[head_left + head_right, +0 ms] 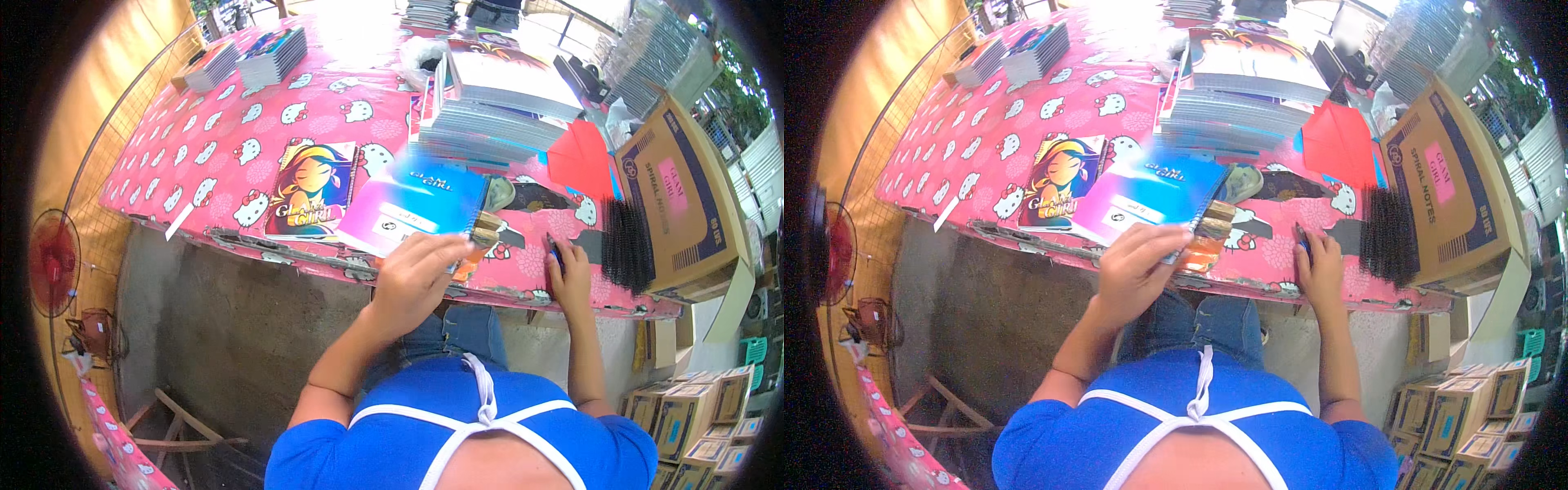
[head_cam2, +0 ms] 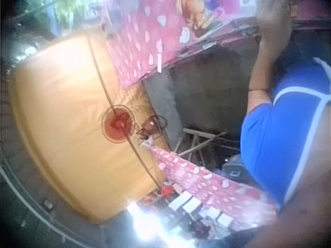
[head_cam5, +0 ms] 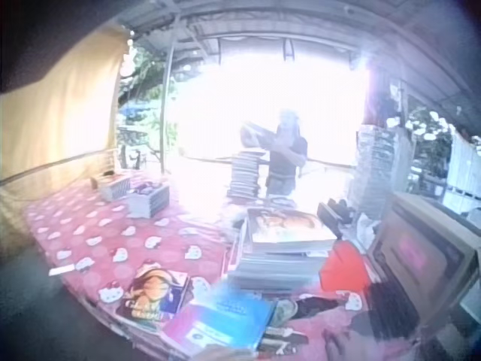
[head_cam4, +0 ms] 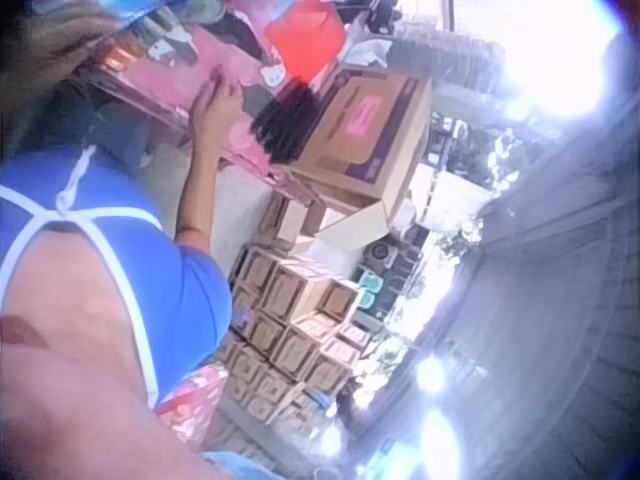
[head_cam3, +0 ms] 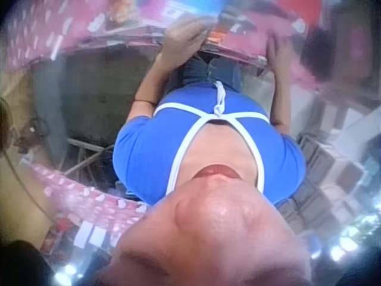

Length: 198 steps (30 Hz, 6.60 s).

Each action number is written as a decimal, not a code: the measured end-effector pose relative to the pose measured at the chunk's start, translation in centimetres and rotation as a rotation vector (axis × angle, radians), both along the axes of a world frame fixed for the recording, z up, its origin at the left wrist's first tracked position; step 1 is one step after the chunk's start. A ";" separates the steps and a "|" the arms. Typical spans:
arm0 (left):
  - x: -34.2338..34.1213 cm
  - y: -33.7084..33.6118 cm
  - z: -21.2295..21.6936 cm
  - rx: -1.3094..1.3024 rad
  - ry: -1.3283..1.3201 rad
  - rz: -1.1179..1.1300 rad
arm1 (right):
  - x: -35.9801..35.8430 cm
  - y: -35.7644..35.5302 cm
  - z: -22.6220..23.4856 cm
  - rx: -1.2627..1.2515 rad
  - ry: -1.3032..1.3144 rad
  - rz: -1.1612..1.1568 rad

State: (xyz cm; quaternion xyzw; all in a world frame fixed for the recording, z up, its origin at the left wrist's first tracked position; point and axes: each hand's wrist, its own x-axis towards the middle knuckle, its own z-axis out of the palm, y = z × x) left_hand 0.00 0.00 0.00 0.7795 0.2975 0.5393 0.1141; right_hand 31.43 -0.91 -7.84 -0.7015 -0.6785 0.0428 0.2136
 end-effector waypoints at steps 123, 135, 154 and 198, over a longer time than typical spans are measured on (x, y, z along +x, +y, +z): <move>6.0 3.9 0.7 0.030 0.451 0.234 | 6.5 7.4 4.8 0.363 0.065 0.145; 5.8 4.5 0.5 0.023 0.117 0.110 | -5.0 2.9 10.0 0.320 0.522 0.456; 5.2 4.6 1.0 -0.021 0.195 0.246 | -5.2 3.3 10.3 0.169 0.395 0.554; 0.9 4.3 0.8 -0.088 0.274 0.448 | -3.9 9.8 7.6 -0.097 1.162 0.704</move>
